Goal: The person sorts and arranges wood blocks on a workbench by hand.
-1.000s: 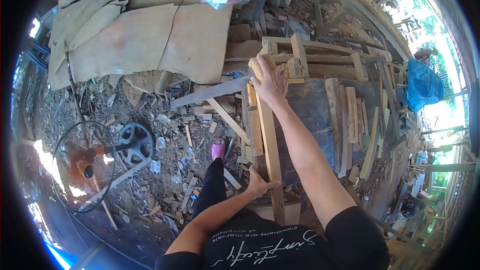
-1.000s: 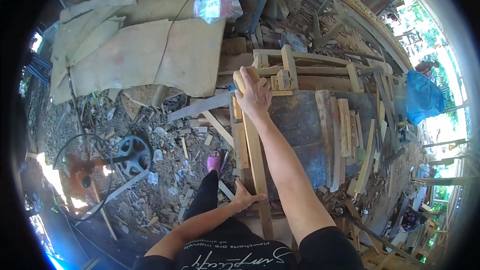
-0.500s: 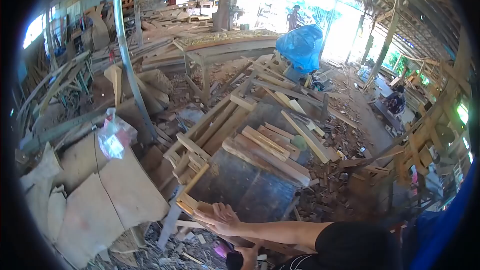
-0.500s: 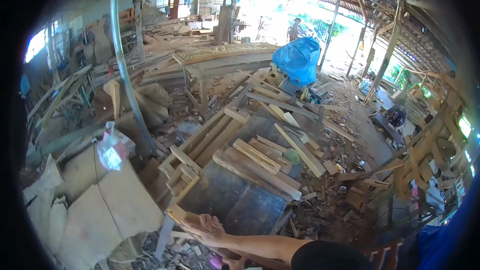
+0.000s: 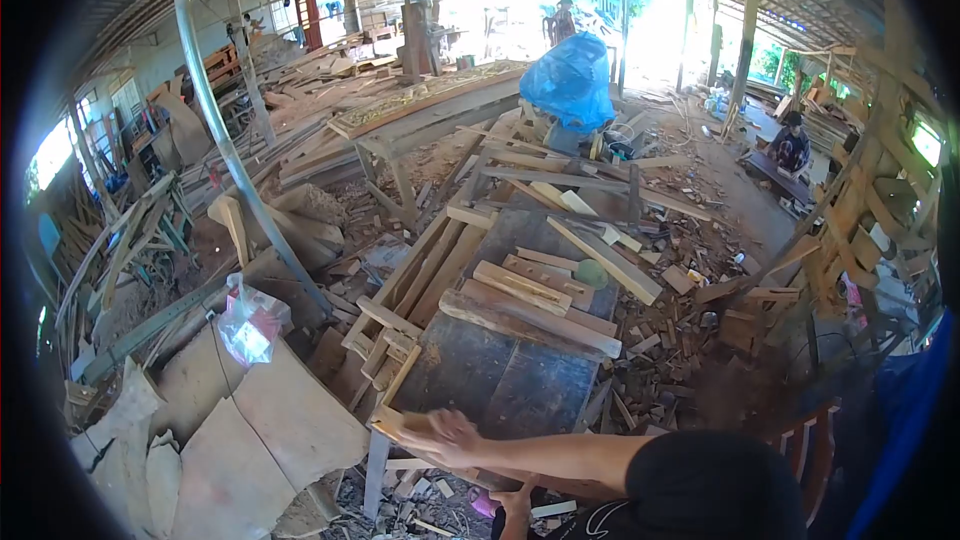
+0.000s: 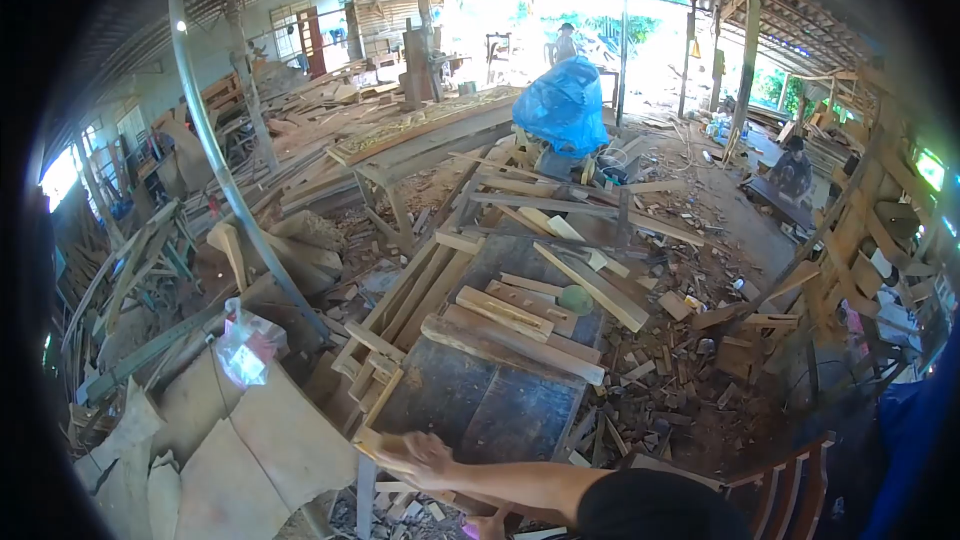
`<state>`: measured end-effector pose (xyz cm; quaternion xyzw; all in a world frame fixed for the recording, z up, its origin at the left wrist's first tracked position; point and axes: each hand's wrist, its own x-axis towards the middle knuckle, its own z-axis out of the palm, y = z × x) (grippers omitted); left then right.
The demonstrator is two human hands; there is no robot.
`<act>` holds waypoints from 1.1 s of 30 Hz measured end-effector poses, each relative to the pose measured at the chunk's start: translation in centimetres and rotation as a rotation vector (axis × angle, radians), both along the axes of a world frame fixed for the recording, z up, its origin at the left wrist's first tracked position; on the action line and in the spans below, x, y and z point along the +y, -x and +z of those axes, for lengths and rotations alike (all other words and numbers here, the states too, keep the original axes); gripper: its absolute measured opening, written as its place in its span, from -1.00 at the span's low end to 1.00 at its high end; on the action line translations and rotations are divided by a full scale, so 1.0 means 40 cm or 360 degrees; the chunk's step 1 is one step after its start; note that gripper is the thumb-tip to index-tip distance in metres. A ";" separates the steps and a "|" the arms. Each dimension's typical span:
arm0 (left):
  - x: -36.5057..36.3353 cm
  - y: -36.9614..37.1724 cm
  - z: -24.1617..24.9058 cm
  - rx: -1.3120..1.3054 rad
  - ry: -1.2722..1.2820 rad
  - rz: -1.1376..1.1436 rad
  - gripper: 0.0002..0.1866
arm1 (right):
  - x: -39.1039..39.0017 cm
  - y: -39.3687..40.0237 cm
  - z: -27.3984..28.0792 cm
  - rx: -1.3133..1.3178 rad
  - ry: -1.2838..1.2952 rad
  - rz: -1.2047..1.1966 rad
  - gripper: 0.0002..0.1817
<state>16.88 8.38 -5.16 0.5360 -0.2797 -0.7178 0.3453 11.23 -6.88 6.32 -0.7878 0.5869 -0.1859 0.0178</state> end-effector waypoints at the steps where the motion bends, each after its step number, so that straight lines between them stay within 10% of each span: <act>1: -0.004 -0.004 -0.067 0.0158 0.0104 -0.0048 0.44 | 0.073 0.033 -0.019 0.0011 0.0090 0.0034 -0.13; 6: -0.004 0.001 -0.154 -0.0036 0.0170 -0.0155 0.44 | 0.181 0.079 -0.019 0.0199 -0.0137 0.0024 -0.13; 15: -0.008 -0.002 -0.165 -0.0337 0.0049 -0.0259 0.45 | -0.389 -0.145 0.023 -0.0069 -0.0105 -0.0193 -0.17; 21: 0.001 -0.016 -0.240 -0.0245 0.0269 -0.0187 0.46 | -0.147 -0.043 0.058 0.0149 -0.0193 -0.0148 -0.09; 26: 0.008 0.010 -0.197 0.0171 0.0725 -0.0056 0.07 | 0.213 0.112 0.000 0.0225 -0.0078 -0.0110 -0.13; 28: 0.013 -0.012 -0.162 -0.0194 0.0031 -0.0255 0.12 | 0.229 0.101 -0.019 -0.0004 -0.0176 -0.0170 -0.17; 31: 0.023 0.002 -0.295 -0.0321 0.0895 -0.0190 0.28 | 0.115 0.037 -0.007 0.0136 -0.0165 -0.0192 -0.19; 33: 0.027 -0.005 -0.242 -0.0321 0.0658 -0.0172 0.55 | -0.040 -0.008 0.021 0.0080 -0.0262 -0.0155 -0.18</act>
